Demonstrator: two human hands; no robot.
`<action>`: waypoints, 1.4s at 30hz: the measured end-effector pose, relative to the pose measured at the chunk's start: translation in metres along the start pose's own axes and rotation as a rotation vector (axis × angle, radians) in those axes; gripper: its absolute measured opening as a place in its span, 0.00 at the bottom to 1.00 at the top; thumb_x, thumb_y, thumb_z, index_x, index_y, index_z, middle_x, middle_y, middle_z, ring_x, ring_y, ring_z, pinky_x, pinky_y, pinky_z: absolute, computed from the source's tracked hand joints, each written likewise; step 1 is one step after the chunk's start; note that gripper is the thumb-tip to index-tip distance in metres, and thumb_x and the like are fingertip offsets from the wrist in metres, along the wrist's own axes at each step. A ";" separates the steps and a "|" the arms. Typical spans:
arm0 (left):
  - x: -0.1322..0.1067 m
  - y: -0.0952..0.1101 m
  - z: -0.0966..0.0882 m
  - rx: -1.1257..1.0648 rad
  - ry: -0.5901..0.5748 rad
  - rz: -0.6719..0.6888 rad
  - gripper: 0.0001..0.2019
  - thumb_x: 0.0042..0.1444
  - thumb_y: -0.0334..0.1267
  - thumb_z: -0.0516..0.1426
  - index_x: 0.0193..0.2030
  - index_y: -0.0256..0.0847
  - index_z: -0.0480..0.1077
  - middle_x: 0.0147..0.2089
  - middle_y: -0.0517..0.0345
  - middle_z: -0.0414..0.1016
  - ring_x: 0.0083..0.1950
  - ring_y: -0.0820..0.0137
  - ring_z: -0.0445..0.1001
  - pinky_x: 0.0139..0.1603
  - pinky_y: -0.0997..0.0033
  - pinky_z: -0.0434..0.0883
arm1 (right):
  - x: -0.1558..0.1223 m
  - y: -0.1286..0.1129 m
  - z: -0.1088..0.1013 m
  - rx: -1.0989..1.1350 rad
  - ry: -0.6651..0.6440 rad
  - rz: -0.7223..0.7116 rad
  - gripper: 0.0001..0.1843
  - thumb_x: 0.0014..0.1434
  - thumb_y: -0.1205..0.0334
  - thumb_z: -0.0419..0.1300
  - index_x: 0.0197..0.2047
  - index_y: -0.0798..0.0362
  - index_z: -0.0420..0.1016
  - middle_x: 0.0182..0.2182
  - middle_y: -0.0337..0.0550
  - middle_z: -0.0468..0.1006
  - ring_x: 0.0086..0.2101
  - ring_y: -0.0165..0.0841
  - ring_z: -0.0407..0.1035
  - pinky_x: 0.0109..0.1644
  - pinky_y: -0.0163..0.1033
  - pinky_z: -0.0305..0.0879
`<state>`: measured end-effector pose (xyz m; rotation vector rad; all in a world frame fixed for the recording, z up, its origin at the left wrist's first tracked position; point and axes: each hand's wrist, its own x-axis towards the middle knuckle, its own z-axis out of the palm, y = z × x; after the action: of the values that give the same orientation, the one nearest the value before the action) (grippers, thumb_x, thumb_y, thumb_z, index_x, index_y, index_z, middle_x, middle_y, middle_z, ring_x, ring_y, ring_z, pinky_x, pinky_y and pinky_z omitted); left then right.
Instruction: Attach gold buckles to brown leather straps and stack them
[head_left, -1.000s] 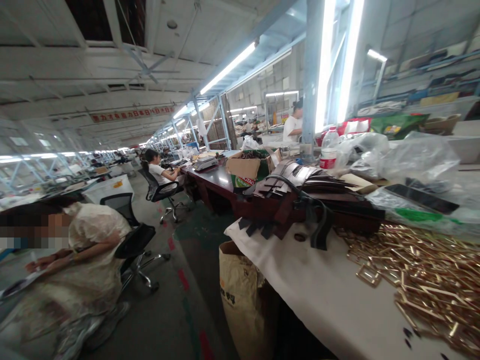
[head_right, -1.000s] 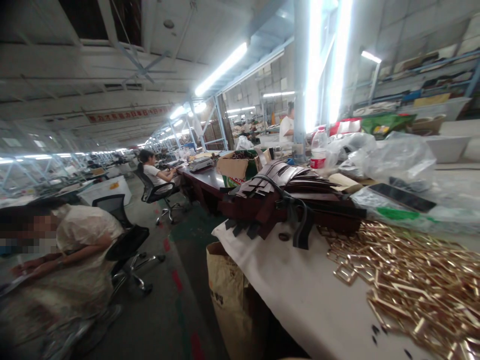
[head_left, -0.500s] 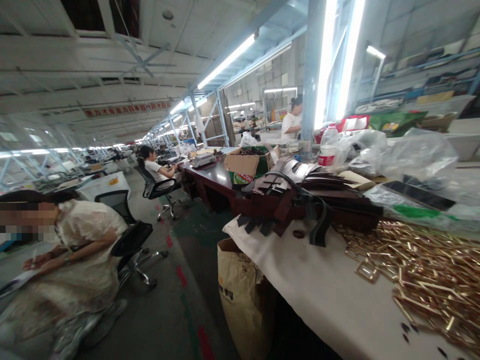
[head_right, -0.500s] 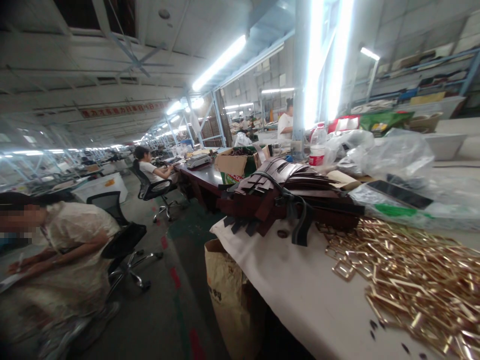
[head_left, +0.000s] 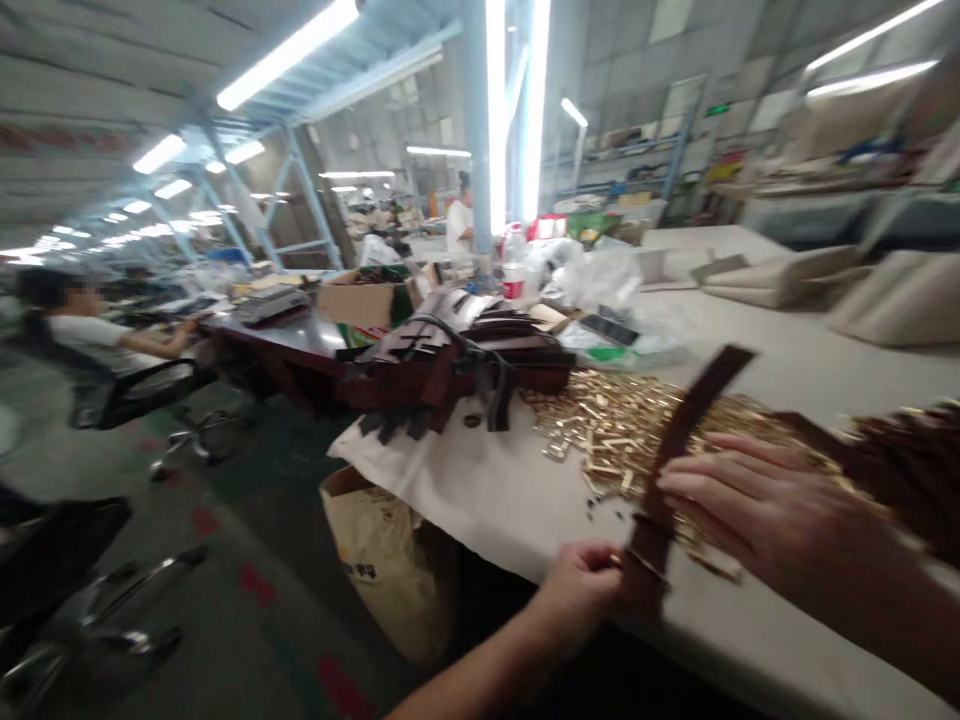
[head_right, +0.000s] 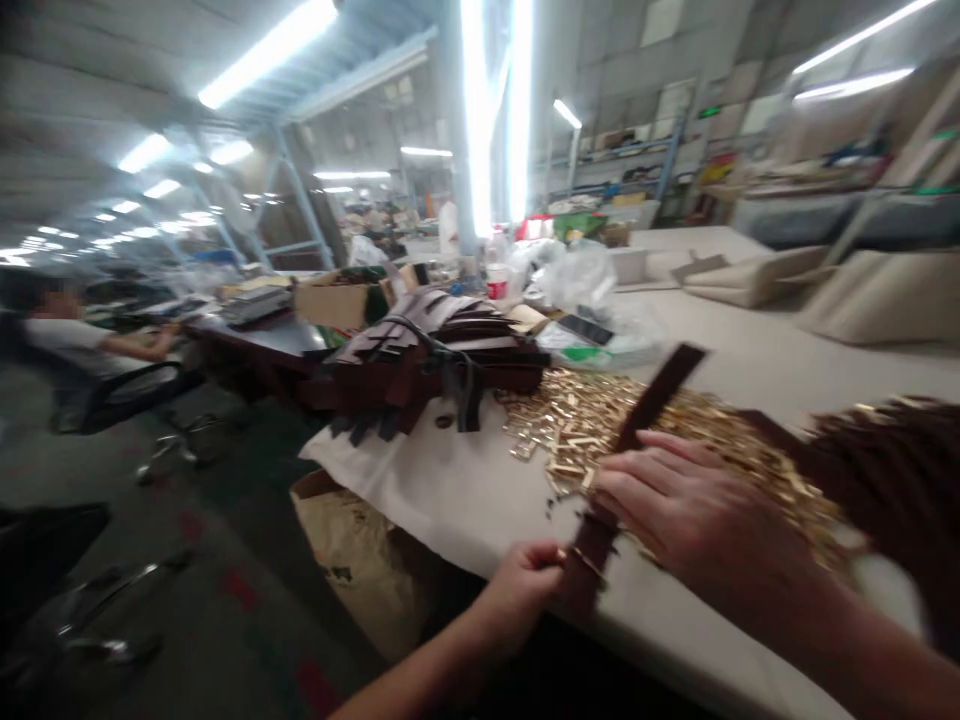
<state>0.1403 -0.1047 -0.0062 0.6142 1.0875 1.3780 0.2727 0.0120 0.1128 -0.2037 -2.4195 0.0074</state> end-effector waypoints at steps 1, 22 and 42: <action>-0.001 0.003 0.001 -0.030 0.054 0.012 0.11 0.39 0.43 0.66 0.24 0.36 0.77 0.22 0.60 0.71 0.26 0.74 0.62 0.32 0.73 0.63 | -0.008 0.001 -0.006 -0.035 -0.039 0.083 0.14 0.70 0.53 0.52 0.39 0.46 0.77 0.36 0.47 0.81 0.40 0.39 0.74 0.53 0.47 0.64; 0.011 -0.029 0.013 0.054 0.082 0.058 0.12 0.51 0.45 0.66 0.32 0.37 0.75 0.25 0.64 0.67 0.28 0.76 0.63 0.32 0.78 0.62 | -0.088 -0.050 0.093 1.376 0.455 1.161 0.21 0.55 0.45 0.68 0.33 0.57 0.77 0.26 0.37 0.71 0.26 0.27 0.61 0.29 0.32 0.58; 0.030 0.018 -0.053 0.615 0.238 0.242 0.17 0.56 0.50 0.57 0.37 0.36 0.77 0.34 0.48 0.80 0.31 0.66 0.77 0.29 0.71 0.71 | -0.106 -0.019 0.097 1.051 0.522 1.320 0.23 0.52 0.42 0.66 0.38 0.55 0.76 0.29 0.47 0.81 0.31 0.38 0.76 0.35 0.39 0.73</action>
<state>0.0817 -0.0862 -0.0200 1.0714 1.6971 1.3386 0.2858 -0.0177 -0.0285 -1.0519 -1.1434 1.5068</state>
